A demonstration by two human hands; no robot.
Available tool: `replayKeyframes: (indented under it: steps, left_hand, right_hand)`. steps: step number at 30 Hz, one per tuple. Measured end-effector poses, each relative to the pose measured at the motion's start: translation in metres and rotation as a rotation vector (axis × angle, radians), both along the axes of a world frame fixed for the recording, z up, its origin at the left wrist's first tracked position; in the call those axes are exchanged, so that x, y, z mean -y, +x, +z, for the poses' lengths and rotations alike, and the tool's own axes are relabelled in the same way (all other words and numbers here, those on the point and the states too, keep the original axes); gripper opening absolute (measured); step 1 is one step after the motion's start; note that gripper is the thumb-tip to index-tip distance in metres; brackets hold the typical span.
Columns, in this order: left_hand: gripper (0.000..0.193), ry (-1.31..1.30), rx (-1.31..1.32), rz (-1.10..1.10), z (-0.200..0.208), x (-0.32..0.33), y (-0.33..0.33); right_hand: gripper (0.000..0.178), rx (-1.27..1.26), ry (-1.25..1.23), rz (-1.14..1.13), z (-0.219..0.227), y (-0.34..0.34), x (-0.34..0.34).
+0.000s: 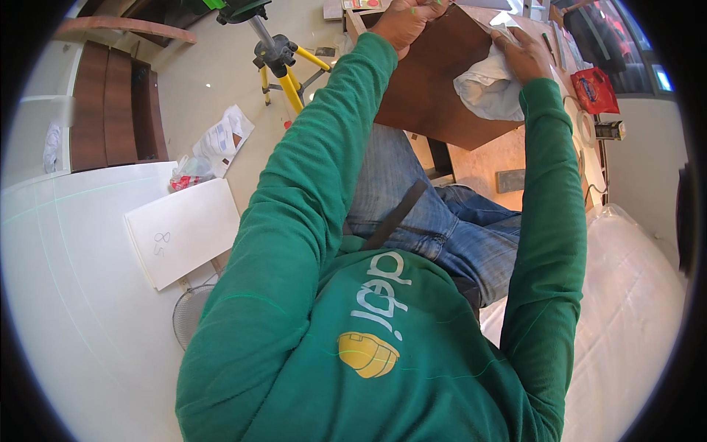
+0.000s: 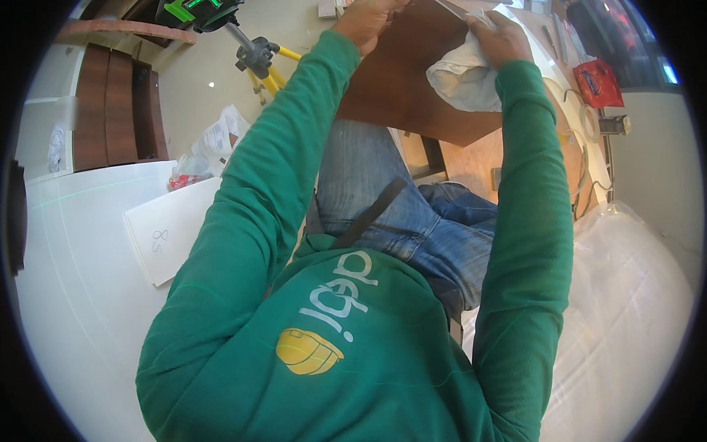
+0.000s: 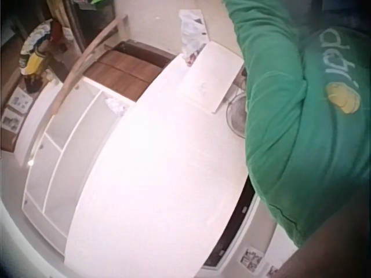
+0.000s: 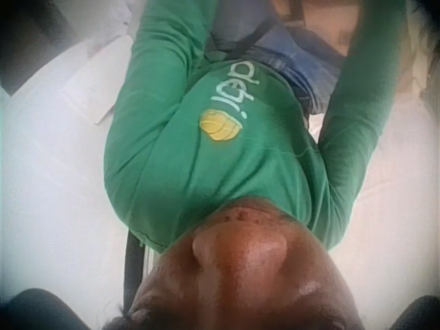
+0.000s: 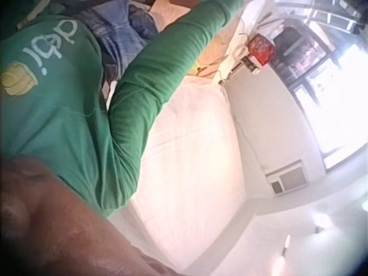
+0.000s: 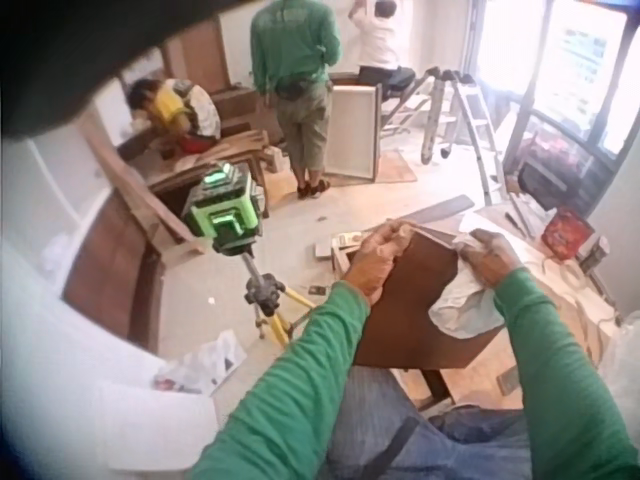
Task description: The person wipes a wooden cabinet door with a cloth, then uses a utility knife to trim the edges. They sand the edges with a sanding block and continue wiping the surface. The person works on the door while sitting on the floor.
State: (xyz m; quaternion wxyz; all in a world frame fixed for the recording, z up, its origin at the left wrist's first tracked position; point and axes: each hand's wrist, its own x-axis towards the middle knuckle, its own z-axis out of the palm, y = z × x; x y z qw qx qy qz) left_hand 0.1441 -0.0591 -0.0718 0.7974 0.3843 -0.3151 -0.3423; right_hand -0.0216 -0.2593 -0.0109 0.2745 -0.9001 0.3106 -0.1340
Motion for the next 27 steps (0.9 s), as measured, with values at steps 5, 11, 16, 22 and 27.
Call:
replayKeyframes:
  steps: [5,11,16,22,27]
  left_hand:
    - [0.025,0.018,-0.018,0.015,-0.008,-0.002,-0.008]
    - [0.027,0.128,0.156,0.144,0.011,-0.016,-0.039]
    - [0.028,0.106,0.213,0.21,0.007,-0.023,-0.045]
    - [0.027,0.207,0.304,0.237,0.025,-0.036,-0.053]
    - [0.032,0.21,0.304,0.35,0.026,-0.032,-0.056]
  right_hand:
    - [0.063,-0.029,-0.216,0.035,0.016,-0.007,-0.016]
    - [0.046,0.165,-0.182,0.247,0.048,-0.006,-0.061]
    - [0.043,0.307,-0.276,0.252,0.038,0.001,-0.092]
    - [0.034,0.297,-0.299,0.308,0.052,-0.02,-0.102]
    - [0.036,-0.128,-0.495,0.487,-0.025,-0.063,-0.065]
